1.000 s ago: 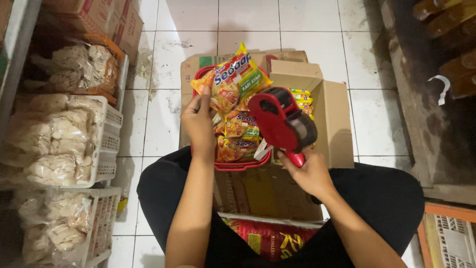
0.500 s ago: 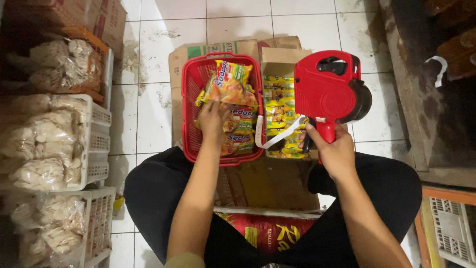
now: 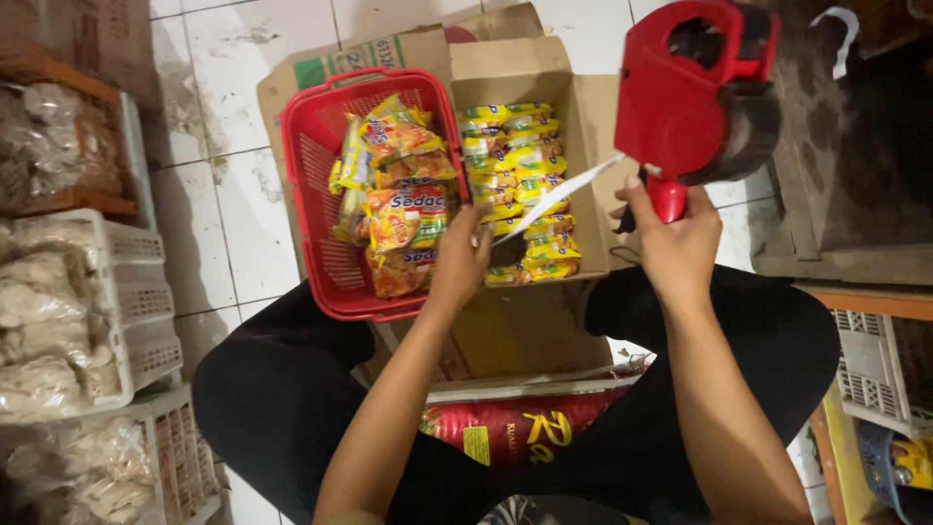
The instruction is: The person labels packaged noodle packets by using a price labeller to apply labels and then places the packets into a red plastic basket.
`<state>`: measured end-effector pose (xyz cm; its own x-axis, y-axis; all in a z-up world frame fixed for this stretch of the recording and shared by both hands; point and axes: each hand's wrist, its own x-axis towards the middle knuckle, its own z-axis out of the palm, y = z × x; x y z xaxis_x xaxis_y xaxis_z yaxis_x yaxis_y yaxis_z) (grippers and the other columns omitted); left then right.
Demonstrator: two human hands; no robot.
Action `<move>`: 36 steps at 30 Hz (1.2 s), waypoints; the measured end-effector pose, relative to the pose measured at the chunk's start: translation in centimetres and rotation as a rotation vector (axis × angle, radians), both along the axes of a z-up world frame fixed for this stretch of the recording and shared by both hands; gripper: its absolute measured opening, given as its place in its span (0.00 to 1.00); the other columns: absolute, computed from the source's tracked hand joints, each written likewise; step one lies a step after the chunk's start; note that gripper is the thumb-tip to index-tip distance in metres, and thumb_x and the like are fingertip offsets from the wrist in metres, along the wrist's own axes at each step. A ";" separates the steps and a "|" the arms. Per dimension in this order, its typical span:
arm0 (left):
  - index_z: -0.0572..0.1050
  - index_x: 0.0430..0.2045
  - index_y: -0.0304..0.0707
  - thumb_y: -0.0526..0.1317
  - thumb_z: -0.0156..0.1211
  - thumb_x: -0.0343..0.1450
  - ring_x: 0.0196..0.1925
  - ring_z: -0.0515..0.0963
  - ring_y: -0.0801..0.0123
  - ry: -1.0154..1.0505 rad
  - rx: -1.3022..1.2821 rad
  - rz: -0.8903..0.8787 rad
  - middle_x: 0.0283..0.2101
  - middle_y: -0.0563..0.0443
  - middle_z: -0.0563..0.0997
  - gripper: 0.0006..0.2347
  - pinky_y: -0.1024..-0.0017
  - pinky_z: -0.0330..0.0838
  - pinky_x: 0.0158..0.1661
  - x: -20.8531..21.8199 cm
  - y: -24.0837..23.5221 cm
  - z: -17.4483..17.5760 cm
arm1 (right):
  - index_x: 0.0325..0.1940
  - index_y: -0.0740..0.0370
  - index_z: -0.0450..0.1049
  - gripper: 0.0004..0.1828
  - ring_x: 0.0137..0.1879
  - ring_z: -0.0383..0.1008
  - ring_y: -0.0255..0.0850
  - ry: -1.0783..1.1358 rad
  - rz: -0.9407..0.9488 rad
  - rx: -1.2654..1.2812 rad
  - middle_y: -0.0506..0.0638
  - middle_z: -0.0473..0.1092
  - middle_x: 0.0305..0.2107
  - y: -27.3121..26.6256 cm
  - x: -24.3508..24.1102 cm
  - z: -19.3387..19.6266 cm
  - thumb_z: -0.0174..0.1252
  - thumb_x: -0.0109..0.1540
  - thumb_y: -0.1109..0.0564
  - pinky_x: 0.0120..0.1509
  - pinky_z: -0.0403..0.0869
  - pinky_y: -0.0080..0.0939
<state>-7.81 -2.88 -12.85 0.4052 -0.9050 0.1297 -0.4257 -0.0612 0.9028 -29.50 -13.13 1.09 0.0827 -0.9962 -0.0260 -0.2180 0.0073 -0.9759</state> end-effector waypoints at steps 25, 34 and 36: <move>0.78 0.24 0.35 0.32 0.59 0.68 0.31 0.84 0.51 -0.805 0.428 -0.251 0.29 0.40 0.81 0.03 0.59 0.78 0.30 -5.2 -8.9 -17.5 | 0.51 0.69 0.77 0.13 0.39 0.79 0.33 -0.013 0.089 0.057 0.51 0.78 0.36 -2.7 -3.0 2.5 0.63 0.68 0.56 0.45 0.77 0.34; 0.78 0.33 0.30 0.37 0.64 0.71 0.31 0.85 0.59 -0.039 0.149 -0.032 0.28 0.40 0.82 0.06 0.65 0.75 0.32 0.5 -3.1 7.4 | 0.47 0.66 0.73 0.18 0.28 0.67 0.33 0.146 0.086 0.223 0.46 0.69 0.25 -2.3 -0.3 2.4 0.71 0.63 0.52 0.31 0.66 0.37; 0.79 0.31 0.29 0.38 0.66 0.73 0.27 0.80 0.64 0.029 0.154 0.047 0.24 0.43 0.81 0.08 0.68 0.72 0.30 1.3 -1.6 10.4 | 0.46 0.63 0.72 0.17 0.32 0.75 0.25 -0.016 0.213 0.064 0.37 0.73 0.29 -2.0 0.7 2.5 0.70 0.61 0.52 0.36 0.72 0.28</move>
